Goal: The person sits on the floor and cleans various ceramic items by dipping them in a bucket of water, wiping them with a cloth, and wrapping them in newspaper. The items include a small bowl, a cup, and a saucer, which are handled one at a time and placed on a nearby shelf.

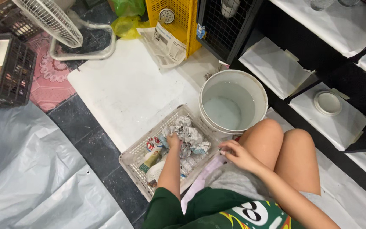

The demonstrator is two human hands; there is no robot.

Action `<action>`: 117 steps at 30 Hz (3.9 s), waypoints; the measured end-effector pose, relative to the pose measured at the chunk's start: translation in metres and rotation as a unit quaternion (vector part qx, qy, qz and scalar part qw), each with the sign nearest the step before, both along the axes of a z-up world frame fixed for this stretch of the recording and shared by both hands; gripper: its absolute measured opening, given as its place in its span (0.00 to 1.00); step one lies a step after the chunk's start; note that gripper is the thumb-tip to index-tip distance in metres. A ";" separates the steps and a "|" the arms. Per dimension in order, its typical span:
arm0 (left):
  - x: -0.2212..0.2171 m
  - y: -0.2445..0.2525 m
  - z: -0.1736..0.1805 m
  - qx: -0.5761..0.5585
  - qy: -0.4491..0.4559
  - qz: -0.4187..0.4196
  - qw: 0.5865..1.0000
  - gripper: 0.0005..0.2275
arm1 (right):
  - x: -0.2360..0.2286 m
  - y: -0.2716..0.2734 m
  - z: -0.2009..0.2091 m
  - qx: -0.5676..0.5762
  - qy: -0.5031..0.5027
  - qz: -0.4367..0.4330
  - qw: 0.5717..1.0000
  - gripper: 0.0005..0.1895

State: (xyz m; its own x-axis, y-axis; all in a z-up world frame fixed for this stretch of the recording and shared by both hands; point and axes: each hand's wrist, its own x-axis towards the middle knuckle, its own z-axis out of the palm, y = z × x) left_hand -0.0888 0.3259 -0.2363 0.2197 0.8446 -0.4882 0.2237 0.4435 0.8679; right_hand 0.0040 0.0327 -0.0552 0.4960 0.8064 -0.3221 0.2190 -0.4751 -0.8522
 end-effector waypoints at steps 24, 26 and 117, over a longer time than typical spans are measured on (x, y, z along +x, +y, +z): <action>0.010 -0.009 0.030 0.186 0.057 -0.077 0.978 0.29 | -0.003 -0.082 0.075 0.180 0.217 -0.266 0.922 0.19; 0.016 -0.035 0.036 0.281 0.132 -0.027 0.950 0.39 | 0.006 -0.114 0.087 0.285 0.251 -0.354 0.855 0.19; 0.243 -0.142 0.024 -0.117 -0.155 -0.243 0.950 0.16 | 0.228 -0.064 -0.005 0.135 0.356 -0.350 0.856 0.30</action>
State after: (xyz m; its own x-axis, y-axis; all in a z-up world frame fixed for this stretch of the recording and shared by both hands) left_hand 0.1545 0.1842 -0.2120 0.7198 0.4835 -0.4981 0.2002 0.5424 0.8159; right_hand 0.2324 -0.0315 -0.0602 0.6433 0.4848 -0.5925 -0.6590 -0.0434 -0.7509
